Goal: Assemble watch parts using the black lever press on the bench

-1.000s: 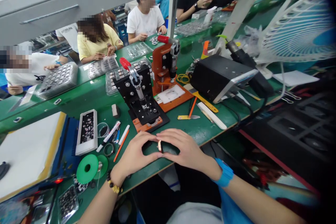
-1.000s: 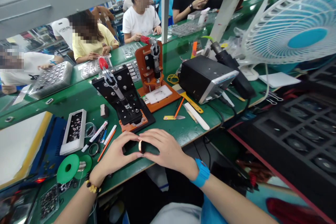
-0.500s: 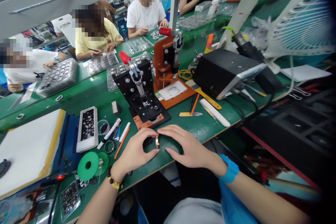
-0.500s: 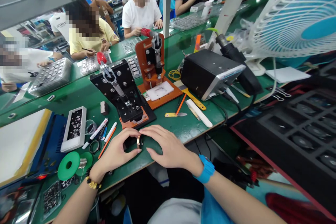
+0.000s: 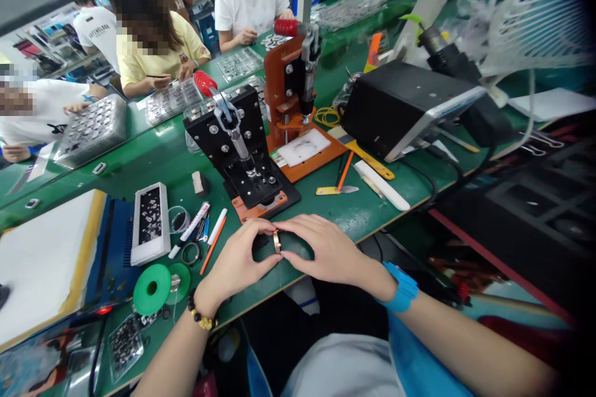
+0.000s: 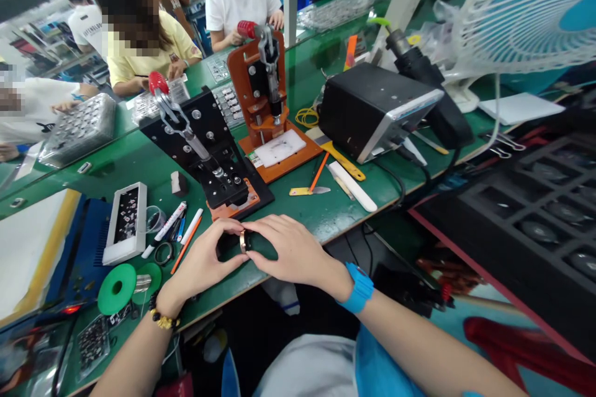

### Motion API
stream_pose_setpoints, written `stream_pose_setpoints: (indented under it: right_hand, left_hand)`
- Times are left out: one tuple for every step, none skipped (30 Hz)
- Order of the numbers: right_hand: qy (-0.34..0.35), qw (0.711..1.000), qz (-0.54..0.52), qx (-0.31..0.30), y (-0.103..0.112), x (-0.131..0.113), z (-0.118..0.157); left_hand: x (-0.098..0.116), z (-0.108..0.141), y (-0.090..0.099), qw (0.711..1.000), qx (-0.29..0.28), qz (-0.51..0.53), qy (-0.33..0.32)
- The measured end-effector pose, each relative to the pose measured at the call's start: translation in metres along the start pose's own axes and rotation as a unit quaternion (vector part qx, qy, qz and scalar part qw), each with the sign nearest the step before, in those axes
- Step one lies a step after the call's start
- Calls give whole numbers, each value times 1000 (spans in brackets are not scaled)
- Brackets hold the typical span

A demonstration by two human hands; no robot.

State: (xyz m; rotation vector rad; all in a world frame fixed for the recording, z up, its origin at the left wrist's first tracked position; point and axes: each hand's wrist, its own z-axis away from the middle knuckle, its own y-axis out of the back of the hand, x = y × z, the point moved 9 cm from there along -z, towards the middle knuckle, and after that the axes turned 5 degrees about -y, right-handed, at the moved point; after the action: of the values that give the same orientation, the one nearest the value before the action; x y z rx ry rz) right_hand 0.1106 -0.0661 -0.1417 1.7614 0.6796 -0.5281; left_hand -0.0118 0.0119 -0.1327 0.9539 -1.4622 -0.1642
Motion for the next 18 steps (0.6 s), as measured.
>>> stream_pose_setpoints:
  right_hand:
    - [-2, 1000, 0, -1, 0, 0, 0]
    - [-3, 1000, 2, 0, 0, 0, 0]
    - [-4, 1000, 4, 1, 0, -1, 0]
    - [-4, 1000, 7, 2, 0, -1, 0]
    - [-3, 1000, 10, 3, -1, -1, 0]
    - [-3, 1000, 13, 4, -1, -1, 0]
    - [-4, 1000, 15, 4, -1, -1, 1]
    - [-4, 1000, 18, 5, -2, -1, 1]
    - [-3, 1000, 21, 6, -2, -1, 1]
    - [-2, 1000, 25, 7, -2, -1, 1]
    - [-1, 1000, 27, 8, -3, -1, 1]
    - [1, 1000, 30, 10, -3, -1, 0]
    - [3, 999, 31, 11, -3, -1, 0]
    - [5, 999, 32, 12, -3, -1, 0]
    - [6, 999, 32, 13, -3, -1, 0]
    - [8, 999, 33, 13, -3, -2, 0]
    - [9, 999, 33, 14, -3, -2, 0]
    - [10, 999, 34, 14, -3, -2, 0]
  left_hand:
    - [0, 0, 0, 1000, -1, 1, 3]
    - [-1, 0, 0, 1000, -2, 2, 5]
    - [-1, 0, 0, 1000, -3, 3, 6]
    - [-1, 0, 0, 1000, -2, 3, 7]
    - [0, 0, 1, 1000, -2, 2, 8]
    - [0, 0, 1, 1000, -2, 1, 8]
    - [0, 0, 1, 1000, -2, -1, 9]
    - [1, 0, 1, 1000, -3, -3, 9]
    - [1, 0, 1, 1000, -4, -4, 9]
    - [2, 0, 1, 1000, -5, -4, 8]
    - [3, -1, 1, 1000, -7, -3, 7]
    - [4, 0, 2, 1000, -9, -2, 5]
    - [5, 0, 2, 1000, -10, -2, 3]
    - [6, 0, 2, 1000, -12, -2, 1]
    - [7, 0, 2, 1000, -12, -3, -1]
    - [7, 0, 2, 1000, -12, -4, -2]
    - [8, 0, 3, 1000, -11, -5, -2]
    - [8, 0, 3, 1000, -10, -5, -2]
